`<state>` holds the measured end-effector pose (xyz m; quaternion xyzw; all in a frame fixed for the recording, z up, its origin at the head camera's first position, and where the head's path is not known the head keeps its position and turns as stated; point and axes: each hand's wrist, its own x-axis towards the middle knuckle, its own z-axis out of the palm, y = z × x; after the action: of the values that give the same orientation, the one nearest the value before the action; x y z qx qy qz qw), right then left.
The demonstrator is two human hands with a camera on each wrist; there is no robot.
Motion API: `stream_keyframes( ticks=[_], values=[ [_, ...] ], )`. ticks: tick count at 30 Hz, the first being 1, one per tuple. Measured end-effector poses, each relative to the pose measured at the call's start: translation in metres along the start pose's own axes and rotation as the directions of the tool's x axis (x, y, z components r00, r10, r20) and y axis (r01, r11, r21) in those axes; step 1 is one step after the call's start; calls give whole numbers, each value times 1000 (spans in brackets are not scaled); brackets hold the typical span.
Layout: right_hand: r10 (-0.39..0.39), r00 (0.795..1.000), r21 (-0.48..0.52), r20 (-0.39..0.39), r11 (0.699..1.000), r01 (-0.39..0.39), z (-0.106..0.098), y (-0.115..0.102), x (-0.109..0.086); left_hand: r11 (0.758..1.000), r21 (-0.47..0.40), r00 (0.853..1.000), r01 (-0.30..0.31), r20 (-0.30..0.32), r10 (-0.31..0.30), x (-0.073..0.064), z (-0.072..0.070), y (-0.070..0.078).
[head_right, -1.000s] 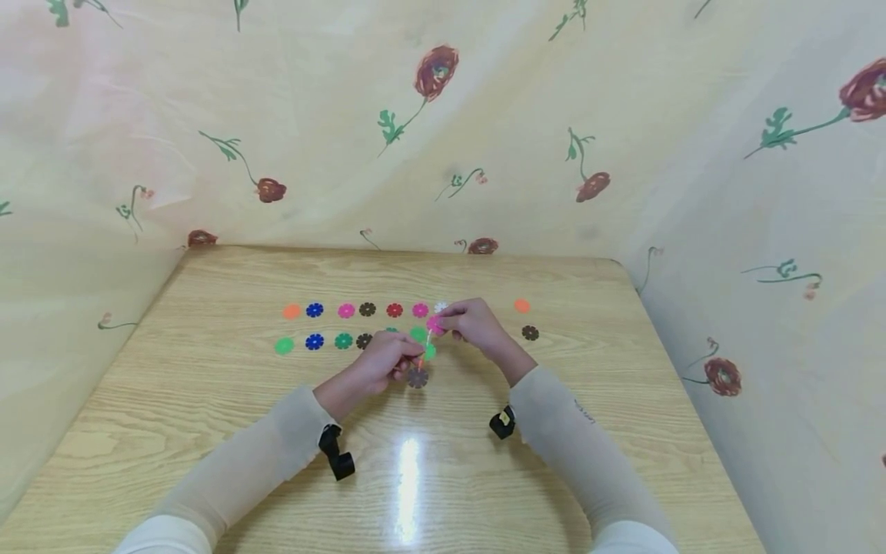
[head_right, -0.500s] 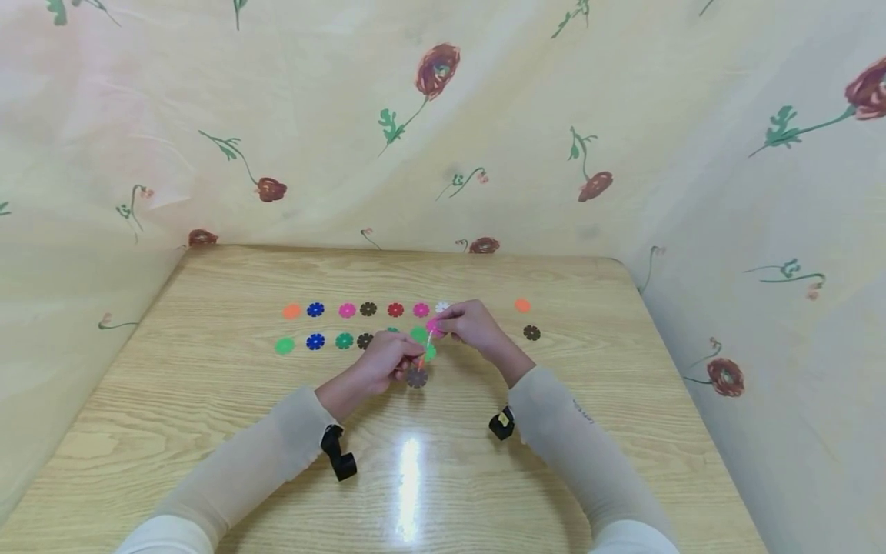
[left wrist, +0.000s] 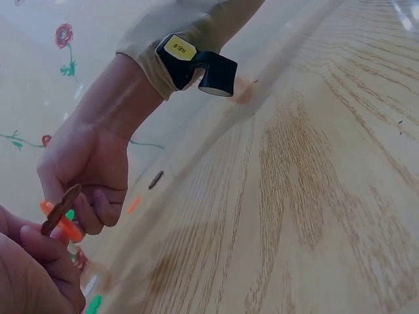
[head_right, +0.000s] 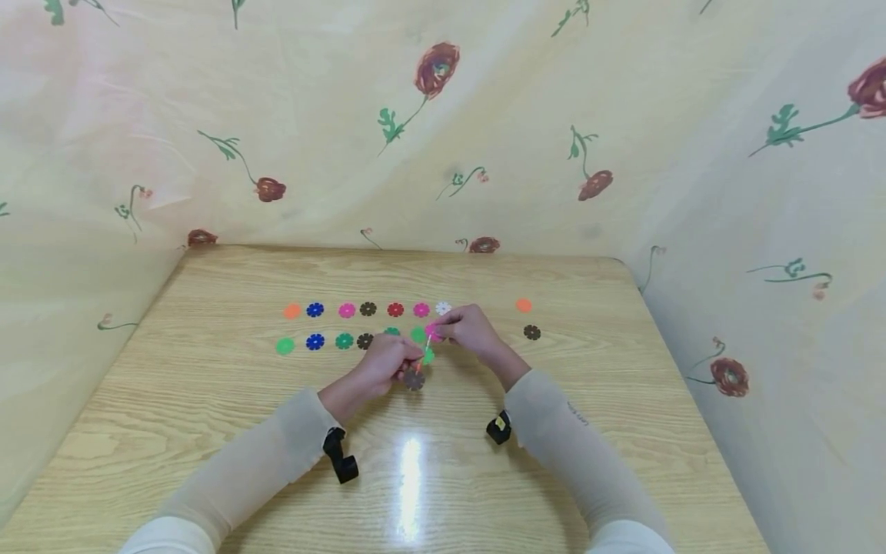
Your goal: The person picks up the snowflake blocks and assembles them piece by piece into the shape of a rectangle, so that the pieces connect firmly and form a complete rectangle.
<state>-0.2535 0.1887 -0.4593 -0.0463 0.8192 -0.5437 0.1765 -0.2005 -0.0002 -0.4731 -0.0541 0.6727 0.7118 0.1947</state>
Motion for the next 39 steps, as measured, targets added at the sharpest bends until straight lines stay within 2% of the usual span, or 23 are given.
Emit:
stream_keyframes(
  ticks=[10,22,26,31,39],
  values=[
    [-38,997,-25,-69,999,37,9,3,-2,1000,28,998,-2,-59,3,1,0,-3],
    [-43,994,29,-99,999,46,12,9,-4,999,24,990,22,-140,-18,1,2,-10],
    [-46,992,35,-117,998,51,12,9,-7,999,26,988,29,-153,-25,2,4,-11],
    [-49,988,51,-149,997,57,14,9,-8,1000,24,987,9,-158,-5,1,6,-10],
    [-14,993,98,-121,995,26,15,13,-6,998,61,987,-2,-161,11,0,5,-11]
  ],
)
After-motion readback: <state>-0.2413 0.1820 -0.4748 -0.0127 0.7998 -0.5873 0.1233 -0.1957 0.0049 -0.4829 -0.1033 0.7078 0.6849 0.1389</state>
